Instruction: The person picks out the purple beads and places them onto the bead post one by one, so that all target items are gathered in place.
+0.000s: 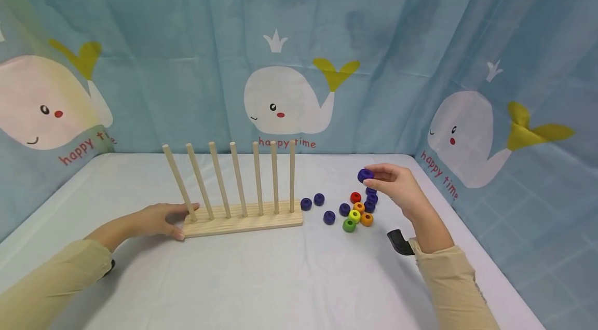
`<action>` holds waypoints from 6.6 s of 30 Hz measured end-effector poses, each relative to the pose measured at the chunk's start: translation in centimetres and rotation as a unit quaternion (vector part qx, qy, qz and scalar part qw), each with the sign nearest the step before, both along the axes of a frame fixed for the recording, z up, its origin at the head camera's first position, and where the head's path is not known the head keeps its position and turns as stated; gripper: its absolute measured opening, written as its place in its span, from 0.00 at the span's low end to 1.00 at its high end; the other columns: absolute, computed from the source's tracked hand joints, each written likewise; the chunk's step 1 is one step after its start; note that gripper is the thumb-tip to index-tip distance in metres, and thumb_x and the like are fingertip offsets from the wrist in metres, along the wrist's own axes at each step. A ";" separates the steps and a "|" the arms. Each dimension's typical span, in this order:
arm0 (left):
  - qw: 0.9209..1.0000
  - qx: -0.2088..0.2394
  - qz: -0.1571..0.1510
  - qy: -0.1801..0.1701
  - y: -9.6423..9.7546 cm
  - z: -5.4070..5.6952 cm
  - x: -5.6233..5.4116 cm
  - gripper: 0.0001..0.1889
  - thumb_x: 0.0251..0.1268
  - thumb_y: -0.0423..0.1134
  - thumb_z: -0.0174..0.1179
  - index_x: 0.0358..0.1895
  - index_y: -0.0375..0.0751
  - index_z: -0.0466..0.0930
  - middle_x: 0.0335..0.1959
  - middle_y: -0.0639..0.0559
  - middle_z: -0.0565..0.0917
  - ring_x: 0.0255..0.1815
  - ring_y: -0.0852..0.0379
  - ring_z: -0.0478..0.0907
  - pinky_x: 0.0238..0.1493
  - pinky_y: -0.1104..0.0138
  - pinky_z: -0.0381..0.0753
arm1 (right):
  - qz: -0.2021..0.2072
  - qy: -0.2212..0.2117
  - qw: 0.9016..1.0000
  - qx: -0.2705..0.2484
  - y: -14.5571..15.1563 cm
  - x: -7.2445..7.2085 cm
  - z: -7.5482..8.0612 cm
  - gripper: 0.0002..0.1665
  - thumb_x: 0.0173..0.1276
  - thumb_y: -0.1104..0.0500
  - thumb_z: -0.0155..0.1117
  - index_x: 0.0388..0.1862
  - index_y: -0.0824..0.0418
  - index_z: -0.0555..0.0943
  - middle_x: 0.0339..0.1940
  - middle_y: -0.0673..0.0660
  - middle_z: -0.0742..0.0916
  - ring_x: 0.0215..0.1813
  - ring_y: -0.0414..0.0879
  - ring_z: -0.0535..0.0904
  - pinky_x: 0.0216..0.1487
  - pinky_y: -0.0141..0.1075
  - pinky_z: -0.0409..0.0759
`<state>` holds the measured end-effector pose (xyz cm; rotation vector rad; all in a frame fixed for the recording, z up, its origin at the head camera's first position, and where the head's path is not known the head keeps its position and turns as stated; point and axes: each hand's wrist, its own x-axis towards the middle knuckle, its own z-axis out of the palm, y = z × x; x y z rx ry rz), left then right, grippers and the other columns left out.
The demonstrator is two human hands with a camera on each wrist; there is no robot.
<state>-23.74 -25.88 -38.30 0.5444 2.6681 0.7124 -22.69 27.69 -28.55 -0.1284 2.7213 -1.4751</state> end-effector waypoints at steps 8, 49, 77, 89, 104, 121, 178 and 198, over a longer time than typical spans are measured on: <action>1.000 0.000 0.005 -0.003 -0.1 -0.1 0.0 0.46 0.48 0.55 0.72 0.70 0.39 0.67 0.68 0.28 0.64 0.68 0.23 0.55 0.62 0.32 0.54 | 0.008 0.015 1.000 -0.010 -1.3 0.7 0.8 0.34 0.70 0.50 0.63 0.67 0.67 0.69 0.63 0.69 0.77 0.66 0.63 0.69 0.67 0.64 0.58; 1.000 -0.006 0.005 0.002 0.2 0.3 0.0 0.46 0.47 0.53 0.74 0.70 0.38 0.67 0.67 0.28 0.66 0.68 0.25 0.57 0.61 0.33 0.57 | 0.046 0.095 0.994 -0.035 -8.7 3.1 3.4 0.25 0.68 0.55 0.66 0.60 0.65 0.76 0.54 0.63 0.83 0.61 0.58 0.75 0.62 0.56 0.70; 1.000 -0.001 0.007 0.004 0.3 0.6 0.0 0.45 0.46 0.52 0.75 0.68 0.37 0.70 0.67 0.29 0.68 0.67 0.24 0.59 0.61 0.34 0.57 | 0.105 0.194 0.965 -0.140 -14.6 2.5 1.9 0.20 0.63 0.70 0.67 0.54 0.72 0.79 0.46 0.62 0.85 0.48 0.44 0.79 0.46 0.31 0.79; 1.000 -0.001 0.010 0.001 0.3 0.6 0.0 0.45 0.46 0.52 0.75 0.68 0.38 0.69 0.67 0.28 0.67 0.67 0.24 0.58 0.61 0.33 0.57 | 0.113 0.172 0.971 -0.120 -16.1 2.4 2.7 0.22 0.62 0.67 0.70 0.55 0.68 0.80 0.43 0.59 0.85 0.40 0.48 0.81 0.40 0.33 0.81; 1.000 0.005 0.007 0.006 0.2 0.6 0.0 0.45 0.46 0.52 0.75 0.69 0.39 0.69 0.67 0.29 0.68 0.68 0.25 0.58 0.61 0.33 0.57 | 0.103 0.179 0.973 -0.100 -18.2 1.6 3.9 0.20 0.62 0.63 0.71 0.54 0.63 0.82 0.39 0.56 0.85 0.39 0.48 0.79 0.41 0.36 0.78; 1.000 0.002 0.014 0.000 0.2 0.4 -0.1 0.44 0.45 0.53 0.75 0.69 0.40 0.70 0.67 0.30 0.68 0.68 0.25 0.57 0.61 0.32 0.56 | 0.113 0.134 0.968 -0.179 -21.0 0.1 4.5 0.19 0.62 0.64 0.71 0.53 0.64 0.81 0.17 0.52 0.74 0.19 0.45 0.67 0.22 0.32 0.67; 1.000 0.006 0.025 -0.010 0.2 0.2 0.1 0.45 0.46 0.52 0.75 0.69 0.40 0.69 0.68 0.30 0.66 0.68 0.25 0.56 0.62 0.33 0.55 | 0.118 0.113 0.967 -0.197 -22.7 -1.1 3.2 0.21 0.66 0.62 0.68 0.57 0.63 0.78 0.11 0.58 0.73 0.11 0.47 0.69 0.22 0.36 0.75; 1.000 0.001 0.023 -0.004 0.2 0.0 0.1 0.44 0.47 0.52 0.75 0.69 0.40 0.69 0.67 0.29 0.67 0.68 0.25 0.56 0.60 0.31 0.56 | 0.070 0.171 0.974 -0.130 -15.6 0.0 3.4 0.18 0.67 0.61 0.67 0.54 0.66 0.79 0.14 0.54 0.75 0.14 0.44 0.70 0.21 0.34 0.72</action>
